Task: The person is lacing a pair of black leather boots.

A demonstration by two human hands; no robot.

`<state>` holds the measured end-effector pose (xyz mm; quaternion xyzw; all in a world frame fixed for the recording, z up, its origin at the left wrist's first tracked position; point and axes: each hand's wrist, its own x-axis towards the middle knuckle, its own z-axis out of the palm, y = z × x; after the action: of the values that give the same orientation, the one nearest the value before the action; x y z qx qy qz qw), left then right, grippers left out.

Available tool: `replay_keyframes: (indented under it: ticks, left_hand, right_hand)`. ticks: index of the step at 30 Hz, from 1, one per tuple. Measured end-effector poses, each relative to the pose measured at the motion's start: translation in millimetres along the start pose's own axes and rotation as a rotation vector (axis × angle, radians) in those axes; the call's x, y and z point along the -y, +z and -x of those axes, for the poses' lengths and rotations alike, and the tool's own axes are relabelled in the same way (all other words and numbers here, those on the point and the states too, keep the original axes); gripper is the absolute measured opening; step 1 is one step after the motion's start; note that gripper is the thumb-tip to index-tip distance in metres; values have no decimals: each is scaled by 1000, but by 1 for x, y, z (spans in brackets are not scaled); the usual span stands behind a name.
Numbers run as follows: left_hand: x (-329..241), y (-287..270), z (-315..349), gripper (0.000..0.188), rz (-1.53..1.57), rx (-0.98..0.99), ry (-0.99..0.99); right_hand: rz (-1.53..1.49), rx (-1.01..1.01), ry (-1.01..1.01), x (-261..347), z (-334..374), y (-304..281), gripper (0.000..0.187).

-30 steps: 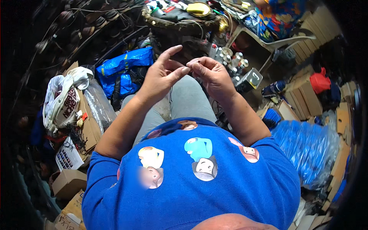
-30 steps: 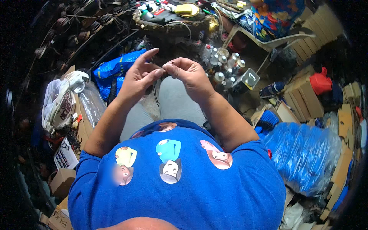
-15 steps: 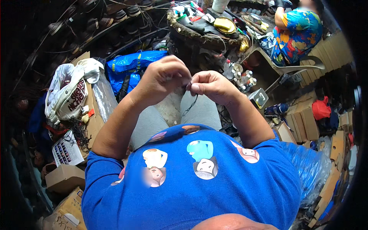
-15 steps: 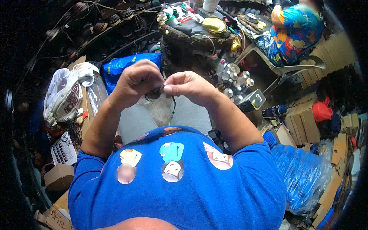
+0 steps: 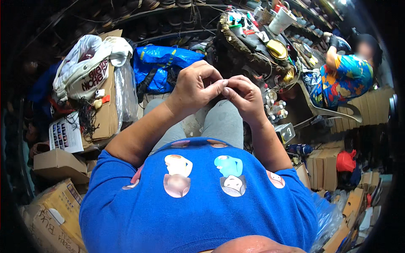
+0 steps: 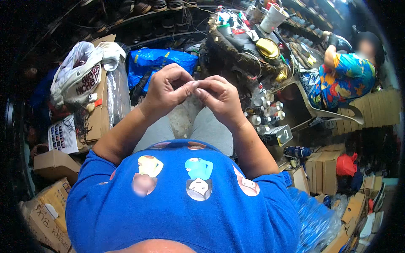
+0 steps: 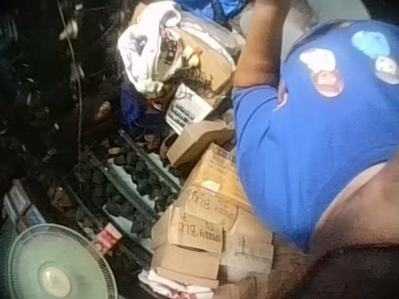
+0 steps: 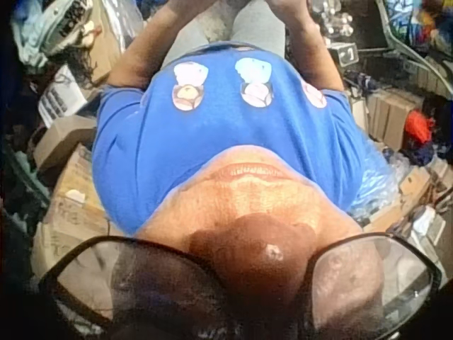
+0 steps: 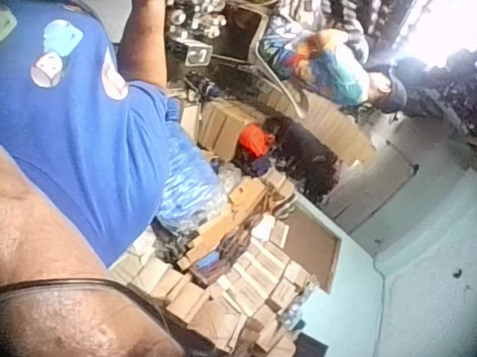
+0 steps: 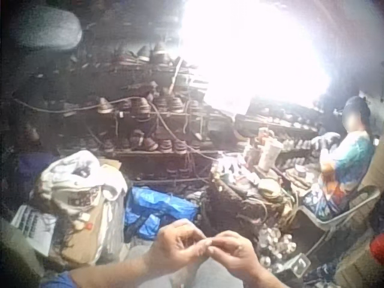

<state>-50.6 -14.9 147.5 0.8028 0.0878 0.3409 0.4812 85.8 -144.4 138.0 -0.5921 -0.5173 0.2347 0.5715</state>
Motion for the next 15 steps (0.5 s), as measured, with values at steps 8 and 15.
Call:
replay_keyframes:
  ticks: [8,15]
  left_hand:
    - [14,-1,2,18,581,103,-327]
    - [17,-6,5,17,-224,-33,246]
  right_hand:
    - [-405,-43,200,-12,0,2,15]
    - [-642,-63,370,-16,-1,8,17]
